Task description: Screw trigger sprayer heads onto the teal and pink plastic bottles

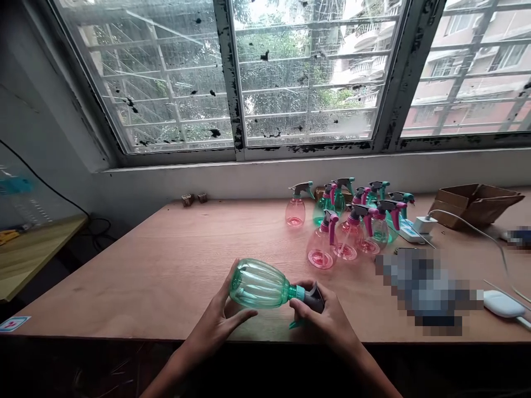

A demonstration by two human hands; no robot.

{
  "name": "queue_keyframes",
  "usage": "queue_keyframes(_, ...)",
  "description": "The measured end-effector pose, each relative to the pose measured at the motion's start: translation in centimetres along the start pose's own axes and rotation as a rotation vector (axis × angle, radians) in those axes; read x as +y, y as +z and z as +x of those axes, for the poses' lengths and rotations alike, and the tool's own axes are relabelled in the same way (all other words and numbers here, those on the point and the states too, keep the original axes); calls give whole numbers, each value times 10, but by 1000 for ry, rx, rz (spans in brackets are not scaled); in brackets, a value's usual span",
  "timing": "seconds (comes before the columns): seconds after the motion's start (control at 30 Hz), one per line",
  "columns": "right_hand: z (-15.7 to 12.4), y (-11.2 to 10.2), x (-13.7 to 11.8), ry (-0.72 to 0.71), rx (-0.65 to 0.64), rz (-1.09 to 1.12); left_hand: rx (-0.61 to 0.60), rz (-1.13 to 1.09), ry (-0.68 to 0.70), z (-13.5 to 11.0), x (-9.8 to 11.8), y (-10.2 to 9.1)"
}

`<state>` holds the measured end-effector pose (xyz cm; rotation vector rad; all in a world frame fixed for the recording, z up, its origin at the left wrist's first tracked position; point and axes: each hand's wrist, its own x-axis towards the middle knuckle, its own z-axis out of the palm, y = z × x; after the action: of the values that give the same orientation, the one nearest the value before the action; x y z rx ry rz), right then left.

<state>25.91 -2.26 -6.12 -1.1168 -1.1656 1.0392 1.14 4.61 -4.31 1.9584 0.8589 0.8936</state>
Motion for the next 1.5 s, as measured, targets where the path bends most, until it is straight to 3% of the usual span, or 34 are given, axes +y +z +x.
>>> queue_keyframes(0.17,1,-1,-2,7,-60,-34,0,-30,-29,0,2,0)
queue_keyframes(0.43,1,-1,0,-16,-28,-31,17,24,1,3,3,2)
queue_keyframes(0.7,-1,2,-1,-28,9,-10,-16,-71,-15,4,8,-1)
queue_keyframes(1.5,0,2,-1,-61,-4,-43,-45,-65,-7,4,17,-1)
